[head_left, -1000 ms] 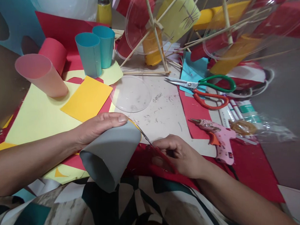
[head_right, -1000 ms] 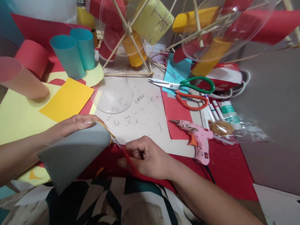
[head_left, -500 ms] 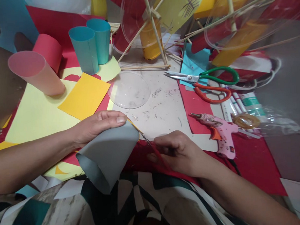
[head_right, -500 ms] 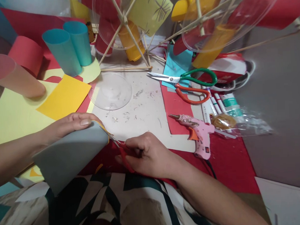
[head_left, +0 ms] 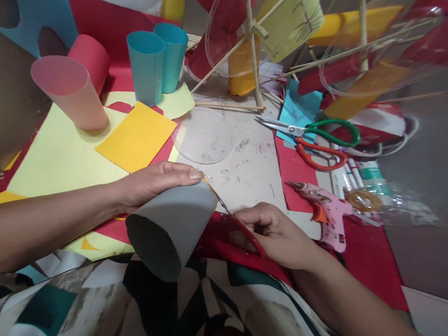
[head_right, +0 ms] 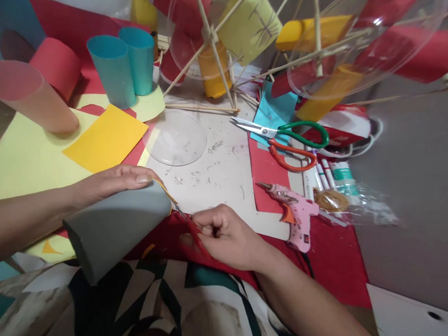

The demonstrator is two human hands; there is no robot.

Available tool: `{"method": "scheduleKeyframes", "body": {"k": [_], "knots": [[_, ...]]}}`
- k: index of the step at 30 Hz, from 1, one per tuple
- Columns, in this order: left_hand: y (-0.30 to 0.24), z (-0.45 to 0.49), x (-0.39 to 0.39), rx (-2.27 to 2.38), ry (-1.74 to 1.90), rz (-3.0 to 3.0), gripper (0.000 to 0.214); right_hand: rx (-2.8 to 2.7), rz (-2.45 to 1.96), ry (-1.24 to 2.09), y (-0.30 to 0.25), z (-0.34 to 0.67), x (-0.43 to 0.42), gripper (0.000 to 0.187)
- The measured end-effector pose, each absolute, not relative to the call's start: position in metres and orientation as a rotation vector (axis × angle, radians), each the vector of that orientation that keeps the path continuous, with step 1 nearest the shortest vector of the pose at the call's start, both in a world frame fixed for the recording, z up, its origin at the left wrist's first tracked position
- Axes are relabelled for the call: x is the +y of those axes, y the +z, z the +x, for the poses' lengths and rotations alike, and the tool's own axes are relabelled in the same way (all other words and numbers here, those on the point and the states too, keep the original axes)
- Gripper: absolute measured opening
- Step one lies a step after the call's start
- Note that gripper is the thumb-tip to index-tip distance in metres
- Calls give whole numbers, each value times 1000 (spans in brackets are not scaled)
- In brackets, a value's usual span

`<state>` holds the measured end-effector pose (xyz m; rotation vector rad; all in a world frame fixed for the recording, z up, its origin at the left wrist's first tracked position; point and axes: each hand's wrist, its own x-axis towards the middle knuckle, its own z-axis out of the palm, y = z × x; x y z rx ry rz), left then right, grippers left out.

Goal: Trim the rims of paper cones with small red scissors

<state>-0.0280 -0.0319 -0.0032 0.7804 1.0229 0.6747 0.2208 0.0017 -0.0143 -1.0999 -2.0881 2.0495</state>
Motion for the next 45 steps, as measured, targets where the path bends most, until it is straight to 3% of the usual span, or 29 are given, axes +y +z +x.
{"method": "scheduleKeyframes", "body": {"k": [33, 45], "knots": [[-5, -28, -32, 974, 686, 695, 30, -2018, -1010, 2007, -21, 217, -3, 47], [-12, -27, -30, 900, 699, 143, 33, -2172, -945, 1593, -26, 216, -8, 42]]}}
